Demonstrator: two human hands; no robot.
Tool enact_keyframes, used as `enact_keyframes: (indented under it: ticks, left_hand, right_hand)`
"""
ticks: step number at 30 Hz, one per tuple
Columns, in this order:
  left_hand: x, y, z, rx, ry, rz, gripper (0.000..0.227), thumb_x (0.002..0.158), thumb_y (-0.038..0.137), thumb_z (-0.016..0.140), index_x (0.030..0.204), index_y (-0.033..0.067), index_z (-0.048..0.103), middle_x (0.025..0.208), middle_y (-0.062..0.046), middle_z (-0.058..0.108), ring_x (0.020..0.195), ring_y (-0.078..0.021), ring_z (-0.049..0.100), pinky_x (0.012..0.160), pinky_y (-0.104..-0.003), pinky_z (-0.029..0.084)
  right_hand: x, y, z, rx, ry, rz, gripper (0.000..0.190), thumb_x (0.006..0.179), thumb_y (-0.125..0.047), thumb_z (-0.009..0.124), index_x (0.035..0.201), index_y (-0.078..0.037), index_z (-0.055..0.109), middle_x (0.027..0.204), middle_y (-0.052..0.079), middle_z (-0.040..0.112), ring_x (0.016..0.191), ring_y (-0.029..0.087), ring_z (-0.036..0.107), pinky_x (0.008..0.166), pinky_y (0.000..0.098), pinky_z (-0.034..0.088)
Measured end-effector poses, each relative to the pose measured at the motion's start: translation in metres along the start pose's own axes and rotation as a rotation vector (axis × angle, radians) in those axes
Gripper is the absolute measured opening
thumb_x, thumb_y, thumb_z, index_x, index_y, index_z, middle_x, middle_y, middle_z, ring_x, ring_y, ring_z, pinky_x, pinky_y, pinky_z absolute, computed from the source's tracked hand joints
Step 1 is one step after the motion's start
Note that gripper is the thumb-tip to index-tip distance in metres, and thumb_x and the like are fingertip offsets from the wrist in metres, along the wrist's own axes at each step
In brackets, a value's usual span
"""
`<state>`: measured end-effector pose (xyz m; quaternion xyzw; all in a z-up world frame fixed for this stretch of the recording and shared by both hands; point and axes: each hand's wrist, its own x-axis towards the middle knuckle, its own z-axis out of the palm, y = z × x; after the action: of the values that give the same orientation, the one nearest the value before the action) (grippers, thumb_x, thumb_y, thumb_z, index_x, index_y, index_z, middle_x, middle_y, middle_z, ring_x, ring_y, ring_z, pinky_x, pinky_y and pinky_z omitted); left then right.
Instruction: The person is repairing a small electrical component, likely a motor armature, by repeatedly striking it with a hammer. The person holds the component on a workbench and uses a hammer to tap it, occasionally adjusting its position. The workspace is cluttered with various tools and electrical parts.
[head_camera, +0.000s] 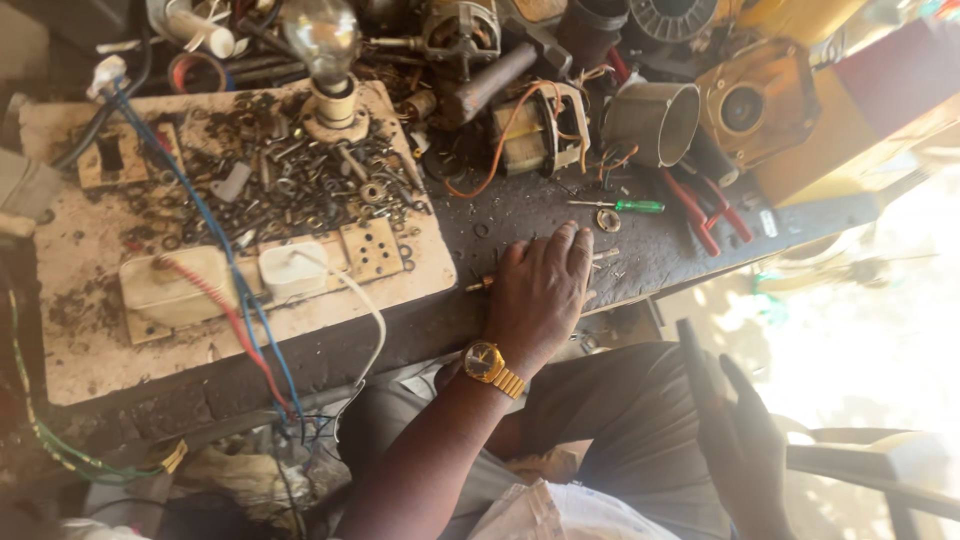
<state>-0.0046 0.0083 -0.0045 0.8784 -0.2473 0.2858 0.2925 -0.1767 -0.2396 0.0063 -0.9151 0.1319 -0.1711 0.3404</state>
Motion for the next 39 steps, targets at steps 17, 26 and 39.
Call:
enact_keyframes:
  ticks: [17, 26, 39]
  left_hand:
    - [-0.003, 0.001, 0.009, 0.053, 0.029, 0.031, 0.085, 0.078, 0.050, 0.082, 0.140, 0.0012, 0.051, 0.134, -0.014, 0.059, 0.113, -0.0256, 0.061, 0.096, -0.045, 0.044]
    - [-0.011, 0.001, 0.010, 0.081, 0.058, 0.092, 0.076, 0.087, 0.051, 0.078, 0.140, 0.0039, 0.051, 0.134, -0.013, 0.061, 0.112, -0.0253, 0.063, 0.093, -0.045, 0.045]
    - [-0.006, 0.002, 0.008, 0.154, -0.036, 0.027, 0.092, 0.077, 0.066, 0.076, 0.140, 0.0031, 0.052, 0.134, -0.014, 0.063, 0.113, -0.0265, 0.064, 0.091, -0.042, 0.049]
  right_hand:
    - [-0.038, 0.033, 0.016, 0.363, -0.135, 0.229, 0.050, 0.100, -0.019, 0.061, 0.148, -0.003, 0.058, 0.097, 0.005, 0.063, 0.079, 0.010, 0.051, 0.066, 0.0268, 0.044]
    - [-0.062, 0.104, -0.051, -0.134, 0.090, -0.221, 0.031, 0.112, -0.017, 0.055, 0.142, -0.012, 0.057, 0.110, 0.003, 0.059, 0.092, 0.007, 0.061, 0.077, 0.0200, 0.045]
    - [0.002, 0.015, 0.017, 0.564, -0.241, -0.045, 0.053, 0.099, -0.017, 0.064, 0.150, -0.005, 0.052, 0.113, 0.008, 0.069, 0.096, 0.010, 0.059, 0.082, 0.0252, 0.046]
